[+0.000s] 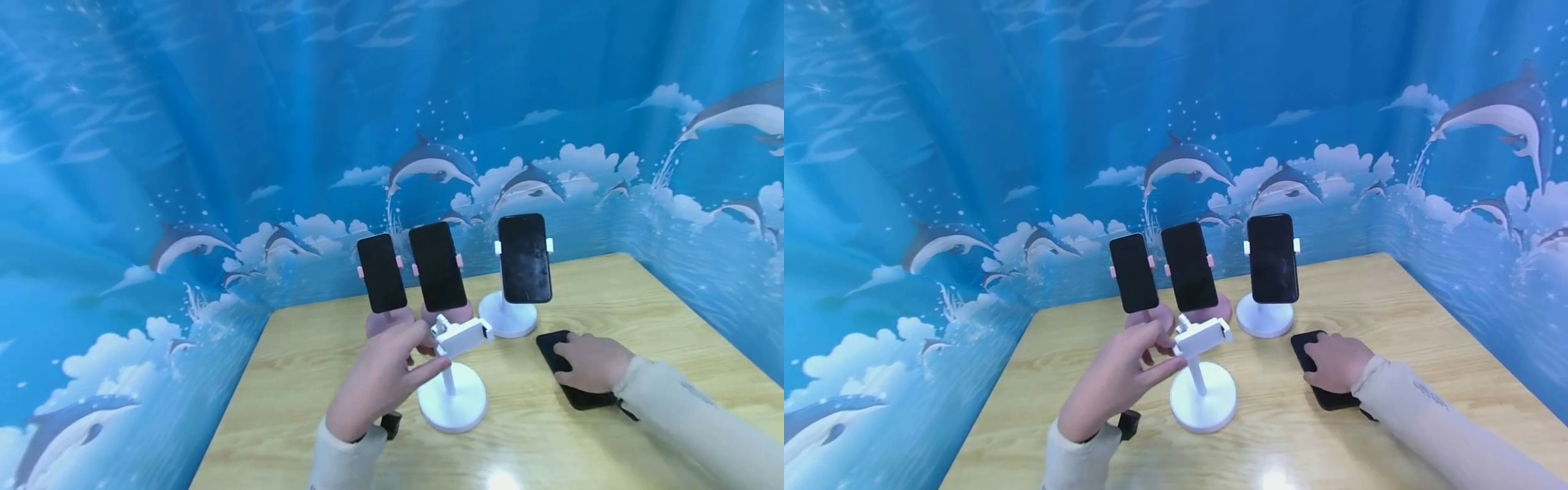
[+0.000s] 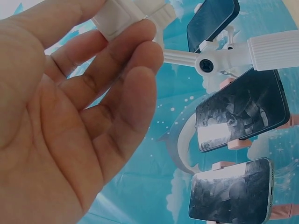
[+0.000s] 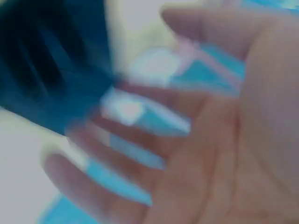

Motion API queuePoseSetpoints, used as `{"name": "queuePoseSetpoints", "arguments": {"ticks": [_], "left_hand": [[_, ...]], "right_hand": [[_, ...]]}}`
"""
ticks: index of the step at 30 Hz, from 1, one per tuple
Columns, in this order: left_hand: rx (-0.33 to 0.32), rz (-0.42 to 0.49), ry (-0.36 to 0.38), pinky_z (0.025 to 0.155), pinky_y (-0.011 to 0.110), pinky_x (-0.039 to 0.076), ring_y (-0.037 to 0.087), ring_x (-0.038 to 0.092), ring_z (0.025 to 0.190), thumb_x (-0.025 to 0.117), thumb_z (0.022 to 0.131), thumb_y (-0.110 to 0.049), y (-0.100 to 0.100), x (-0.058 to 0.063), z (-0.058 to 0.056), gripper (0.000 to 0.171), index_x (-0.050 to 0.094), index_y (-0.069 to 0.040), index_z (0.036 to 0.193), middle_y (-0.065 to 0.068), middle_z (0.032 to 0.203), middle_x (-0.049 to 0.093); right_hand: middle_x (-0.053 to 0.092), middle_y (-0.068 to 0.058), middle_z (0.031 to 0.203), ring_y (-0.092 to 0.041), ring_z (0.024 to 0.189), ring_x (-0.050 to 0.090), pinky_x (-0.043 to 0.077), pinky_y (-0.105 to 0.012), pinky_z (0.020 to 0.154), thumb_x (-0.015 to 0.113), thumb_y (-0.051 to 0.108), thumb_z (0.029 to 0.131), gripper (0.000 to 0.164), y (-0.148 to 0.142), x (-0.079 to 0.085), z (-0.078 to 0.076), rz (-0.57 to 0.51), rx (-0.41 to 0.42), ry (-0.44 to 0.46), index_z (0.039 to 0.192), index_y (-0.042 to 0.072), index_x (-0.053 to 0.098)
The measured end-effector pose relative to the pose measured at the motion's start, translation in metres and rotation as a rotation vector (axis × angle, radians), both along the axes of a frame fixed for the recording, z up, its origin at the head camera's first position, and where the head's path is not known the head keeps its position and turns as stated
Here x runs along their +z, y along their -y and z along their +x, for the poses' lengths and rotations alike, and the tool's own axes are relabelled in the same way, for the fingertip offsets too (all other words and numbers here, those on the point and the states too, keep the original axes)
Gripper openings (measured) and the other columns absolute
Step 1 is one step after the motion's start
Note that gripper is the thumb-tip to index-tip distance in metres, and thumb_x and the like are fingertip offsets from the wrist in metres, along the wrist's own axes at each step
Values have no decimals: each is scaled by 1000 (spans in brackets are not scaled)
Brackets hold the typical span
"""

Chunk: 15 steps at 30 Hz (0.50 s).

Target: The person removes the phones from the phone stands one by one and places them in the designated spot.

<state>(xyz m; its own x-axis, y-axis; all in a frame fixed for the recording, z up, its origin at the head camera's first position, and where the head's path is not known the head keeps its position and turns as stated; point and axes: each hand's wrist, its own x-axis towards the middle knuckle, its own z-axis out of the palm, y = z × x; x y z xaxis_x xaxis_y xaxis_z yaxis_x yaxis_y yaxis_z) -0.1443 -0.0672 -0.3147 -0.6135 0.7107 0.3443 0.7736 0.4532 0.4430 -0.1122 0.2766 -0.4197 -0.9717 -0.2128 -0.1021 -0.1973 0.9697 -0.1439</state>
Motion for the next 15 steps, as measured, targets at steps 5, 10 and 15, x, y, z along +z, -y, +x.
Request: {"name": "queuePoseSetpoints", "arguments": {"ticks": [5,10,15], "left_hand": [[17,6,-14,64,22,52,-1,59,86,69,84,-40,3,-1,-1,22,56,-25,93,-15,101,61],[17,6,-28,63,20,50,-1,58,85,69,84,-40,3,0,0,23,54,-24,93,-15,98,61],[3,7,-27,63,19,50,-1,60,86,68,84,-40,1,0,1,23,54,-25,94,-16,99,61]], "right_hand": [[61,13,88,-4,76,57,50,-32,67,57,40,93,18,31,48,14,-212,273,133,101,26,66],[54,21,76,2,62,49,43,-21,56,54,30,97,10,56,94,28,-309,308,-123,92,35,61],[58,10,90,-1,65,50,42,-18,49,64,25,88,14,76,105,23,-264,161,-644,101,21,65]]}}
